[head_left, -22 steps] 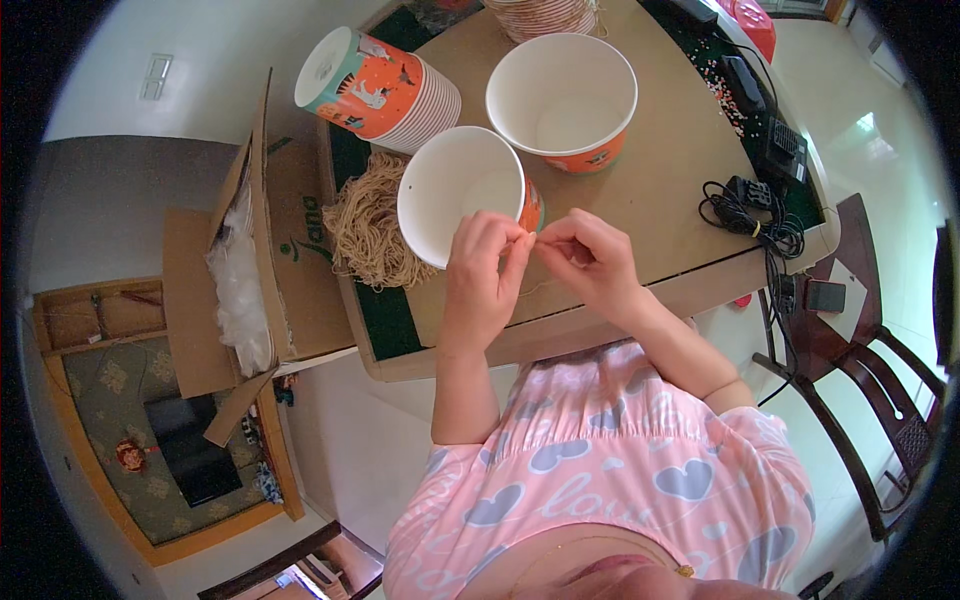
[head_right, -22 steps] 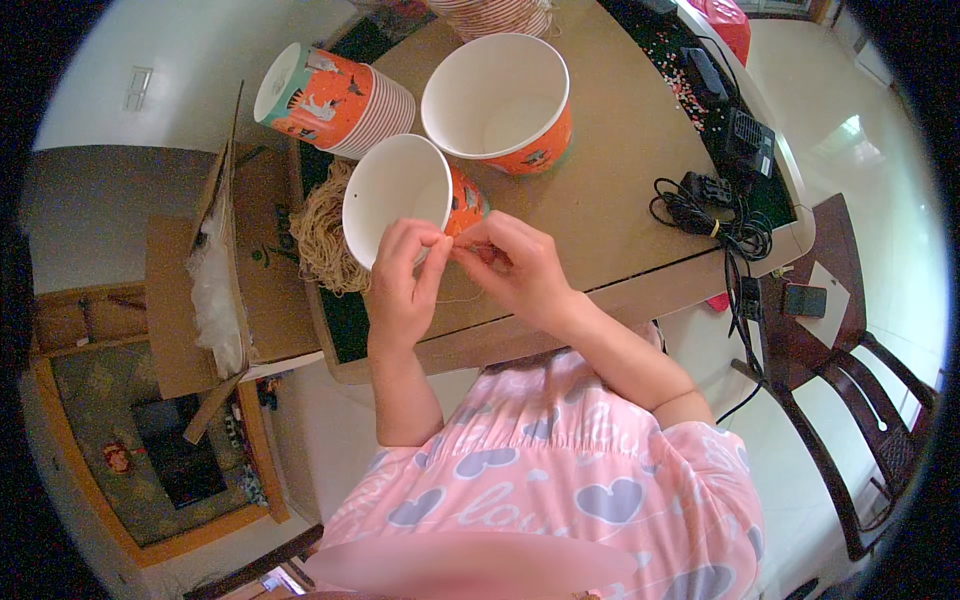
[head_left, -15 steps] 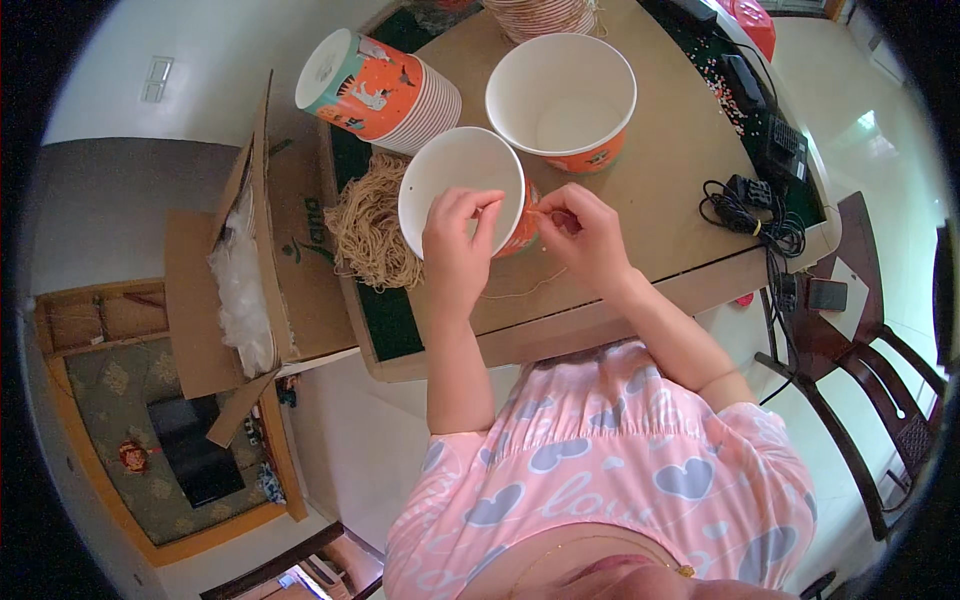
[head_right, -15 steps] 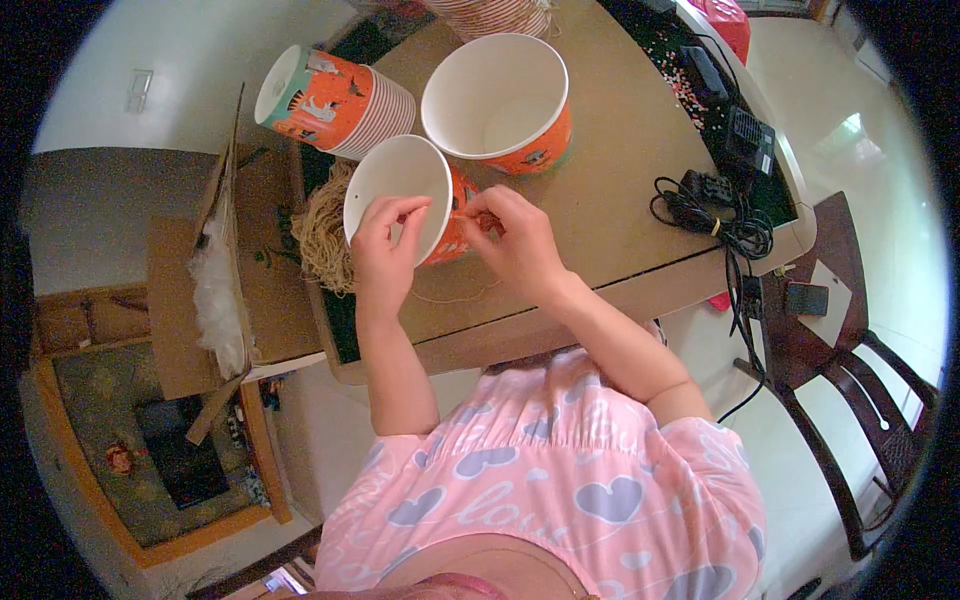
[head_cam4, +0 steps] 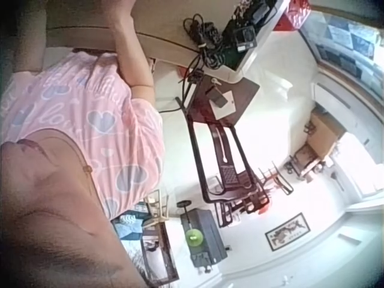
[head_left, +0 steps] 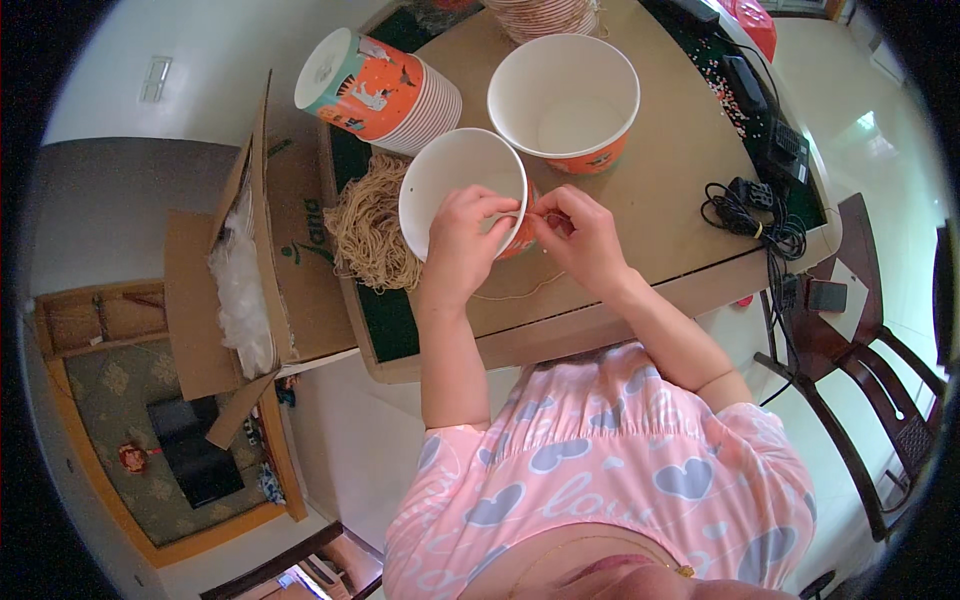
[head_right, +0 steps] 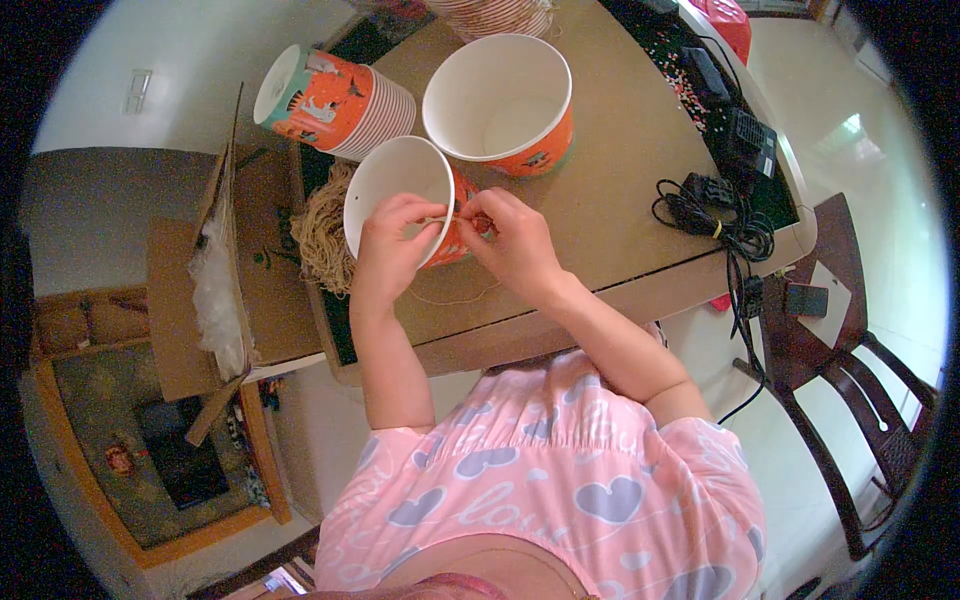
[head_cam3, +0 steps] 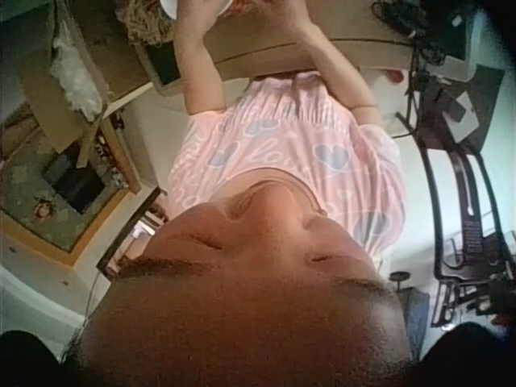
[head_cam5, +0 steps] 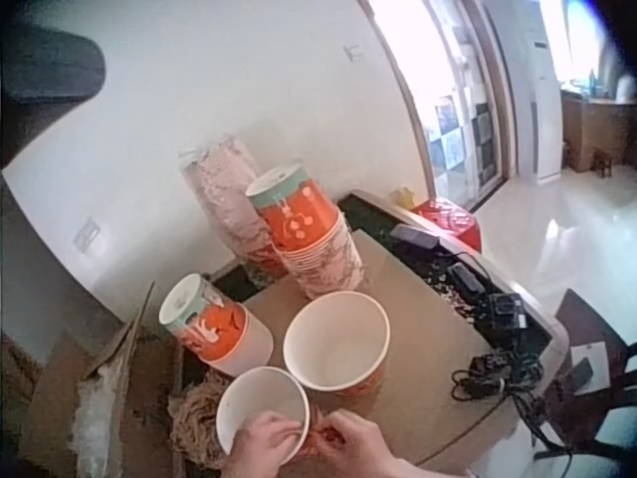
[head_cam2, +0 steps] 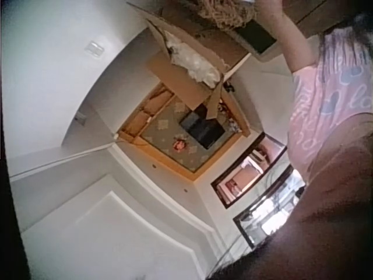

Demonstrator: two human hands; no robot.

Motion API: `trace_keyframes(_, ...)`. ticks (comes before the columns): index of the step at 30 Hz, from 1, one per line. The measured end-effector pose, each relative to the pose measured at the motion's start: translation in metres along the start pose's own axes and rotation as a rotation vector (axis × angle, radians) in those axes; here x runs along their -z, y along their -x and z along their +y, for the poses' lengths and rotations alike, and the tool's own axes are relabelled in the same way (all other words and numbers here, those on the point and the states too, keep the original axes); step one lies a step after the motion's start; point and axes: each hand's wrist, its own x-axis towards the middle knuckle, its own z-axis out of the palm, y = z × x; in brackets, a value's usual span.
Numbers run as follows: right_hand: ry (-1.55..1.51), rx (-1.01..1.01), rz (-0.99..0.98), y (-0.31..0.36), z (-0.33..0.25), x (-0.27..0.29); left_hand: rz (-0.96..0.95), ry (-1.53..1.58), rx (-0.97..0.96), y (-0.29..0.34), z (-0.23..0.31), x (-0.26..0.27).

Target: Preparing and organizing paper cups and rubber bands for packaging on a table.

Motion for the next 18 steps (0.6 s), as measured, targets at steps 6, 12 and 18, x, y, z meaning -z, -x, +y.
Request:
trace_keyframes(6, 0.026, -0.088, -0.062, 0.001, -0.006, 0.003, -0.024, -0.009, 0.004, 0.001, 0.001, -0.003)
trace_keyframes(12, -0.052, -0.120, -0.027, 0.005, -0.002, 0.006, 0.029, 0.081, 0.038, 0.001, 0.006, -0.012)
trace_keyframes(18, -0.016, 0.124, -0.143, 0.009, -0.049, 0.009, 0.034, 0.701, 0.368, 0.014, 0.014, 0.003)
